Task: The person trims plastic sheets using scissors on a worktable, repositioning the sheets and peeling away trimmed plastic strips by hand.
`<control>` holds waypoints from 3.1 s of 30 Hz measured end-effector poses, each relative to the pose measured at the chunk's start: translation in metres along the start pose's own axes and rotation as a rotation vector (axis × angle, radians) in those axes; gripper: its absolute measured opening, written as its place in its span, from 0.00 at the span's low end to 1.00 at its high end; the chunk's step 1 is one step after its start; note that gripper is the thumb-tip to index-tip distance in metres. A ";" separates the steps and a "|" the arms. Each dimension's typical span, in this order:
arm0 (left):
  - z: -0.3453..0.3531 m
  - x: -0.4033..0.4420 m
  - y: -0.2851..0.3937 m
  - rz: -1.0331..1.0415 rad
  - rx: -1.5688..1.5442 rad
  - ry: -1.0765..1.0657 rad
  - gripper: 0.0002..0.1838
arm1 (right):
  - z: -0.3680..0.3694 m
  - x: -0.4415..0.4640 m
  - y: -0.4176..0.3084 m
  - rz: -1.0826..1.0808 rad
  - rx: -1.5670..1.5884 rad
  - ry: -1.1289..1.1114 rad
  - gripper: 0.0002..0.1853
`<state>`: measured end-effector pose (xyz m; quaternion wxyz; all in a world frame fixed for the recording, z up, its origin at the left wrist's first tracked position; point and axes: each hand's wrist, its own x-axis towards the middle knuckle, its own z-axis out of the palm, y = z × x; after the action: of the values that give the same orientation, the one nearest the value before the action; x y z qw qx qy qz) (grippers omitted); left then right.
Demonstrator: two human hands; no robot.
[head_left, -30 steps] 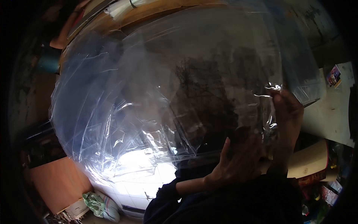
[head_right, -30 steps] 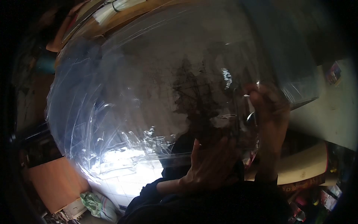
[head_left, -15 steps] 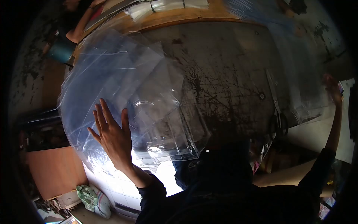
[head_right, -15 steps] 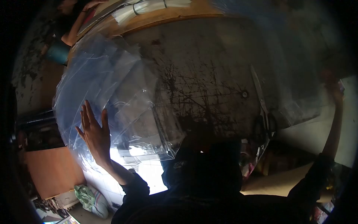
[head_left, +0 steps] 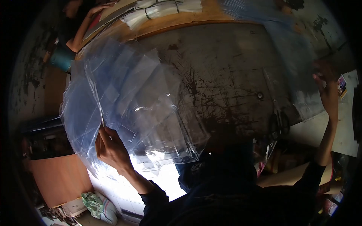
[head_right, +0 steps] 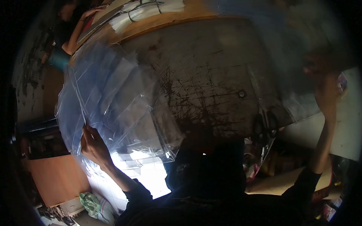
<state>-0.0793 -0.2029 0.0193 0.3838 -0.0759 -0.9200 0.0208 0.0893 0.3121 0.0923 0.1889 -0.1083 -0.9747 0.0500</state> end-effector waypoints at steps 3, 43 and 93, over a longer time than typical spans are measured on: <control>-0.026 -0.016 0.014 -0.079 -0.165 0.185 0.11 | 0.010 -0.004 -0.087 0.049 0.381 -0.126 0.14; -0.042 -0.037 0.179 0.694 -0.723 -0.816 0.40 | 0.069 -0.101 -0.204 0.496 0.341 -0.080 0.11; -0.057 -0.030 0.149 0.629 -0.740 -0.709 0.26 | 0.083 -0.075 -0.194 0.618 0.684 -0.090 0.06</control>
<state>0.0003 -0.0613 0.0235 -0.0230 -0.4614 -0.8716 -0.1642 0.0883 0.1017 0.0157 0.1476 -0.3232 -0.8315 0.4271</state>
